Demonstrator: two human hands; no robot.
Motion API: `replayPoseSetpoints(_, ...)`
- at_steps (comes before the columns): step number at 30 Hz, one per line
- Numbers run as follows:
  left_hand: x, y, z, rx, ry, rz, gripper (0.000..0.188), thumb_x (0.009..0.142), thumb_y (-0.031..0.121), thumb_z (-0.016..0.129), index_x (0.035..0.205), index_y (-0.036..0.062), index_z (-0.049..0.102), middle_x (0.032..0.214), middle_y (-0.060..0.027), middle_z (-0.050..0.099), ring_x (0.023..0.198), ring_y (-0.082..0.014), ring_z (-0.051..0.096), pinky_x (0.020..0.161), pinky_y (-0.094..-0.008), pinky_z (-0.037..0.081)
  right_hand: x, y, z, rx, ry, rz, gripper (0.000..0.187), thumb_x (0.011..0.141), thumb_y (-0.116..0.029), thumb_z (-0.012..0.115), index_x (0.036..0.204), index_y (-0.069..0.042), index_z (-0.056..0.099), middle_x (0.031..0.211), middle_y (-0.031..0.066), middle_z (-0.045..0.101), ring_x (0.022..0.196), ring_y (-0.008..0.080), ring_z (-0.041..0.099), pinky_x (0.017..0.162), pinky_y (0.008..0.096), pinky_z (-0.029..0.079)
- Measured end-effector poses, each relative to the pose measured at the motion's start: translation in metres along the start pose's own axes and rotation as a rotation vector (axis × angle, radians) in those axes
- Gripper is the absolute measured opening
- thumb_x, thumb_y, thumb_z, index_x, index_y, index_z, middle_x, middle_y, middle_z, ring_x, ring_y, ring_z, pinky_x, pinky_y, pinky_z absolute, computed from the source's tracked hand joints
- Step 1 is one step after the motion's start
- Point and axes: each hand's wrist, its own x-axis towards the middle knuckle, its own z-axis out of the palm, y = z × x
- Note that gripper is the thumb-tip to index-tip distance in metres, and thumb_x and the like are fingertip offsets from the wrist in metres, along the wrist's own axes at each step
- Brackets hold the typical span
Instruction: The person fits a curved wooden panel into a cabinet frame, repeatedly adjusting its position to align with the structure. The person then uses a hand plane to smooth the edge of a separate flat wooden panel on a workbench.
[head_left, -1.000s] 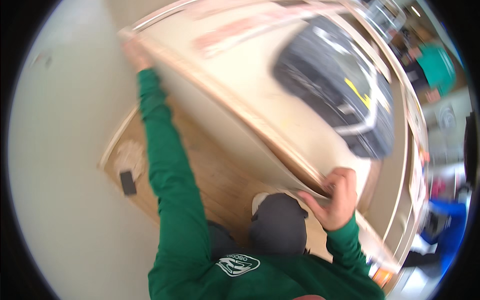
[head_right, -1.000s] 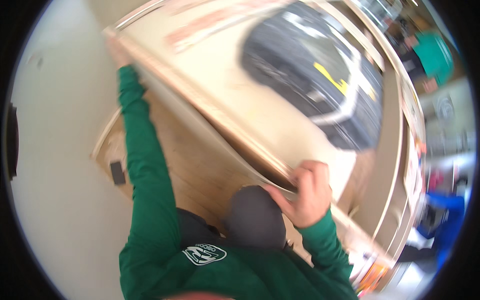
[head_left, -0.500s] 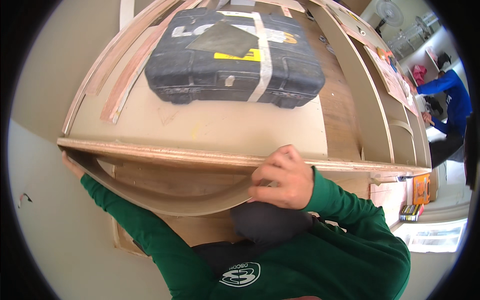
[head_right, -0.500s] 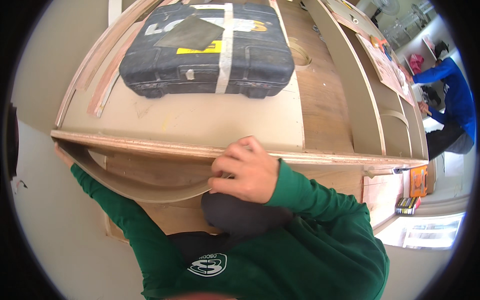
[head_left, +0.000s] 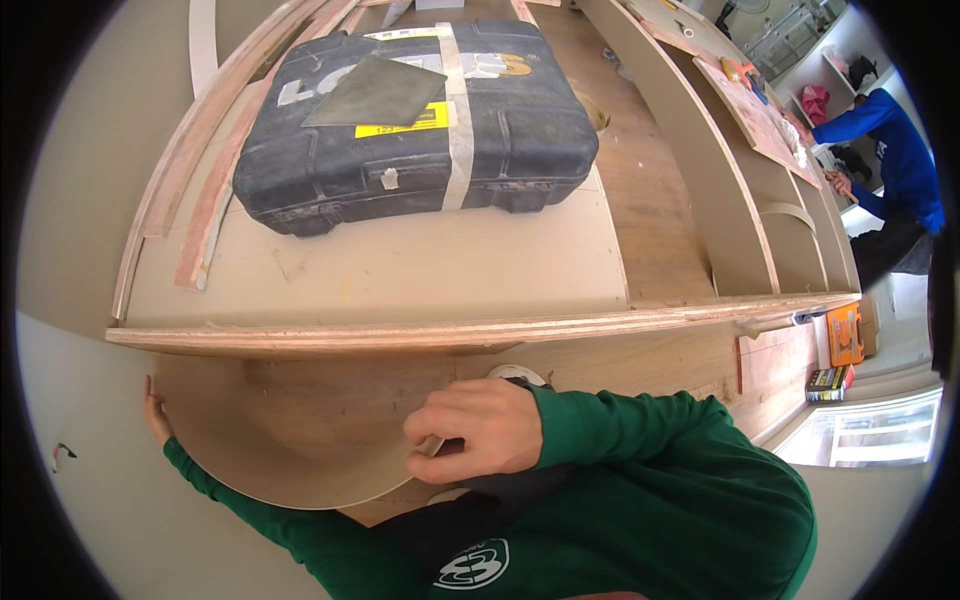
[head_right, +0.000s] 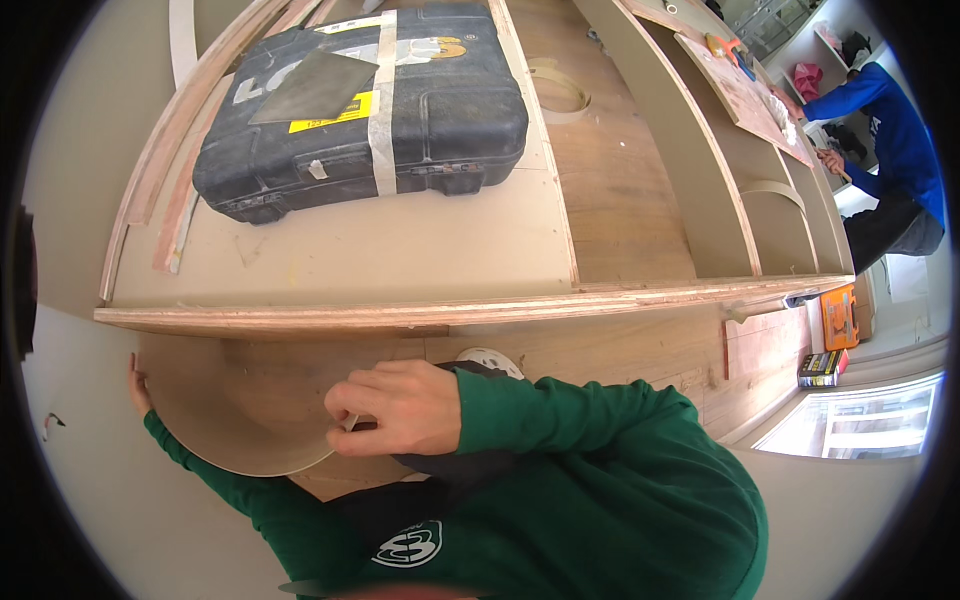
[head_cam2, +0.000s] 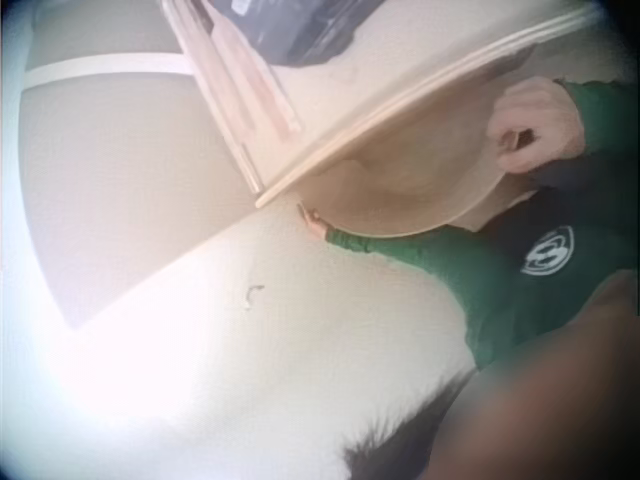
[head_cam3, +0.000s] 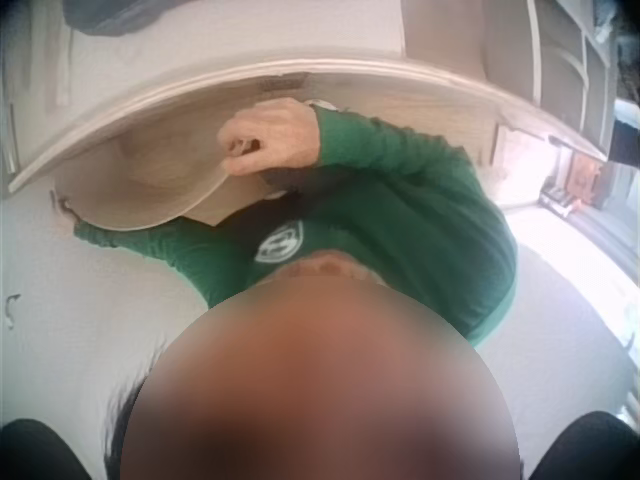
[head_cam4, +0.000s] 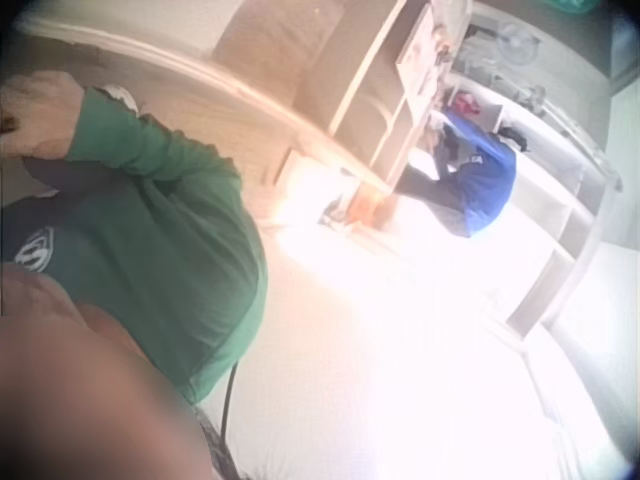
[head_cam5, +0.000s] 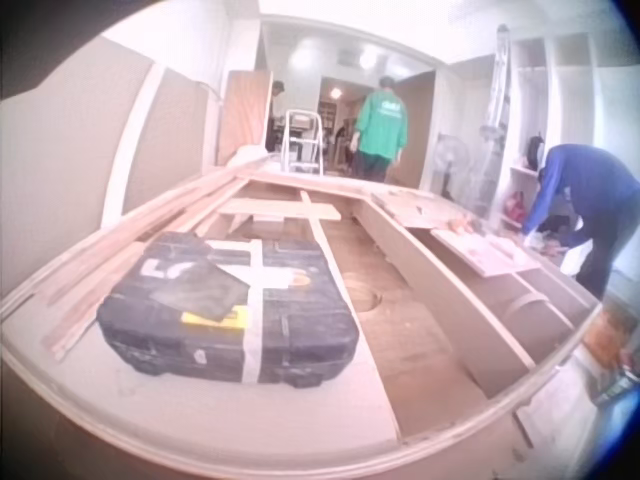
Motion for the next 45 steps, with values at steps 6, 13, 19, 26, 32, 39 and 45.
replayPoseSetpoints(6, -0.048, -0.059, 0.002, 0.595, -0.394, -0.533, 0.055, 0.093, 0.034, 0.061, 0.144, 0.027, 0.043, 0.139, -0.0127, 0.052, 0.098, -0.026, 0.065, 0.08, -0.0445, 0.058, -0.006, -0.006, 0.02, 0.121, -0.037, -0.029, 0.027, 0.078, -0.009, 0.067, 0.104, -0.015, 0.063, 0.101, 0.0066, 0.05, 0.079, 0.0229, 0.055, 0.075, 0.0358, 0.047)
replayPoseSetpoints(13, -0.084, -0.074, 0.071, 0.115, -0.349, -0.715, 0.08, 0.087, 0.054, 0.066, 0.146, 0.0063, 0.039, 0.141, -0.0172, 0.049, 0.118, -0.0278, 0.058, 0.096, -0.0405, 0.051, 0.005, -0.005, 0.029, 0.151, -0.106, -0.045, 0.023, 0.082, -0.011, 0.063, 0.105, -0.014, 0.062, 0.096, 0.0074, 0.05, 0.082, 0.0263, 0.055, 0.08, 0.0388, 0.046)
replayPoseSetpoints(19, -0.103, -0.084, 0.042, 0.368, -0.504, -0.715, 0.063, 0.088, 0.041, 0.069, 0.135, 0.0031, 0.05, 0.122, -0.0121, 0.063, 0.107, -0.0241, 0.063, 0.091, -0.0371, 0.052, 0.001, -0.002, 0.027, 0.201, -0.143, 0.001, 0.032, 0.07, -0.002, 0.068, 0.101, -0.01, 0.063, 0.092, 0.0091, 0.05, 0.083, 0.0282, 0.055, 0.077, 0.0431, 0.049)
replayPoseSetpoints(26, -0.216, -0.084, 0.004, -0.789, -0.01, -0.432, 0.053, 0.095, 0.036, 0.06, 0.135, 0.0018, 0.051, 0.125, -0.0136, 0.062, 0.106, -0.0267, 0.062, 0.092, -0.0387, 0.051, -0.004, 0.011, 0.026, 0.353, -0.121, 0.016, 0.032, 0.067, 0.005, 0.065, 0.096, -0.008, 0.064, 0.09, 0.008, 0.044, 0.083, 0.0253, 0.051, 0.089, 0.0527, 0.05)
replayPoseSetpoints(32, -0.228, -0.119, 0.085, -1.32, 0.024, -0.108, 0.051, 0.097, 0.034, 0.058, 0.136, 0.002, 0.049, 0.126, -0.0135, 0.061, 0.108, -0.0264, 0.061, 0.093, -0.0387, 0.05, -0.005, 0.017, 0.023, 0.412, -0.204, -0.035, 0.032, 0.066, 0.005, 0.066, 0.095, -0.008, 0.063, 0.093, 0.0084, 0.044, 0.086, 0.0265, 0.05, 0.089, 0.0553, 0.048)
replayPoseSetpoints(39, -0.184, -0.109, 0.093, -1.602, -0.202, 0.071, 0.05, 0.099, 0.032, 0.055, 0.138, 0.0023, 0.047, 0.127, -0.0133, 0.061, 0.111, -0.0262, 0.06, 0.096, -0.0387, 0.049, -0.001, 0.014, 0.015, 0.459, -0.177, 0.127, 0.035, 0.066, 0.006, 0.072, 0.097, -0.007, 0.06, 0.094, 0.0107, 0.046, 0.089, 0.031, 0.052, 0.09, 0.0524, 0.05)
replayPoseSetpoints(45, -0.137, -0.117, 0.013, -1.827, -0.716, 0.076, 0.049, 0.1, 0.031, 0.053, 0.14, 0.0025, 0.045, 0.128, -0.0132, 0.06, 0.113, -0.026, 0.059, 0.097, -0.0388, 0.047, 0.031, -0.001, -0.038, -0.06, -0.1, 0.205, 0.027, 0.071, 0.002, 0.077, 0.092, -0.004, 0.061, 0.082, 0.011, 0.049, 0.07, 0.0246, 0.055, 0.064, 0.0366, 0.051)
